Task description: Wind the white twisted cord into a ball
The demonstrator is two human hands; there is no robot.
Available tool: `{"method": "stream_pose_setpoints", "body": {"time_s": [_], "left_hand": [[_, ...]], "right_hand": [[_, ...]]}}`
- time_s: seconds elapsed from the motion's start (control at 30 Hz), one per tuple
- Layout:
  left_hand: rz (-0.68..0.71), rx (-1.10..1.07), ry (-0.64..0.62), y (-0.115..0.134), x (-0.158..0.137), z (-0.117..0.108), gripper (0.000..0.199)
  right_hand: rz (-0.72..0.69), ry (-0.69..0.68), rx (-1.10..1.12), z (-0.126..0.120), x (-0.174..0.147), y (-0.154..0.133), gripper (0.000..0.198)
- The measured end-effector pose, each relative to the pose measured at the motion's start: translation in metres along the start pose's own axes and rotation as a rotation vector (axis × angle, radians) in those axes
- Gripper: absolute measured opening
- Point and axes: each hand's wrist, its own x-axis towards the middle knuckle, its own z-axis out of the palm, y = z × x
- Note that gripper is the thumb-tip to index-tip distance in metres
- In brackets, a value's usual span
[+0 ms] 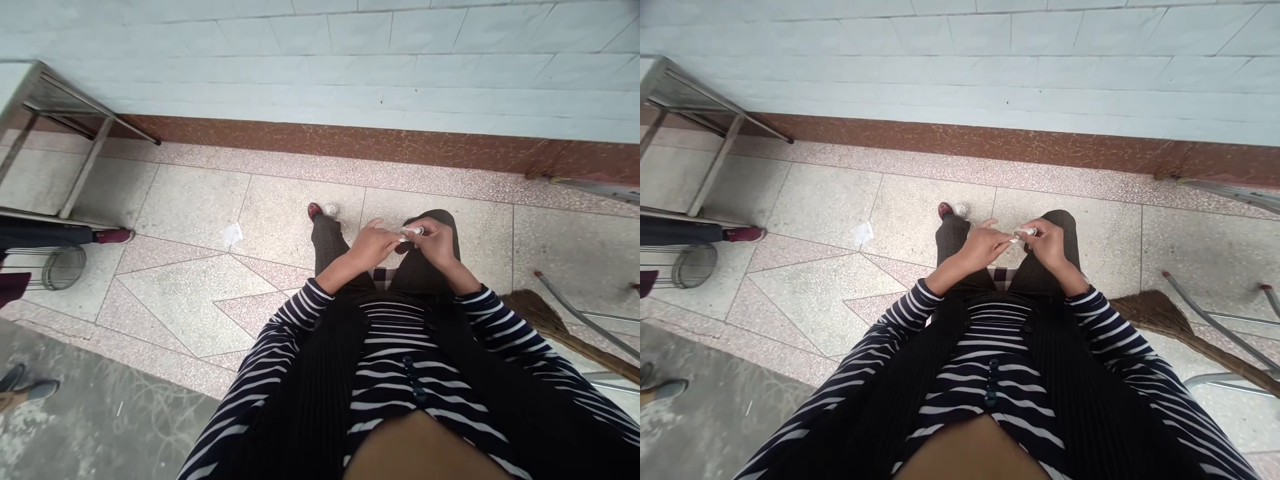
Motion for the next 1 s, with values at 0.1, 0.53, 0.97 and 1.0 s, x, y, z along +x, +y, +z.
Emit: {"method": "stream_pose_setpoints", "body": {"time_s": [0.1,0.53,0.97,1.0], "left_hand": [[-0.003,-0.04,0.043,-0.007,0.007,-0.02,0.019],[-0.235,-0.29,-0.147,-0.007,-0.012,0.033,0.041],[-0.008,-0.051,0.087,-0.012,0.002,-0.015,0.03],[-0.025,-0.064,0.093,-0.014,0.004,-0.007,0.028]], "right_hand": [[0.094,-0.155,0.064,0.004,-0.022,0.0,0.058],[0.059,0.047,0.186,-0.017,0.006,-0.01,0.052],[0.23,-0.281,0.163,-0.011,-0.06,-0.017,0.053],[0.228,-0.279,0.195,-0.013,-0.06,-0.025,0.052]]}}
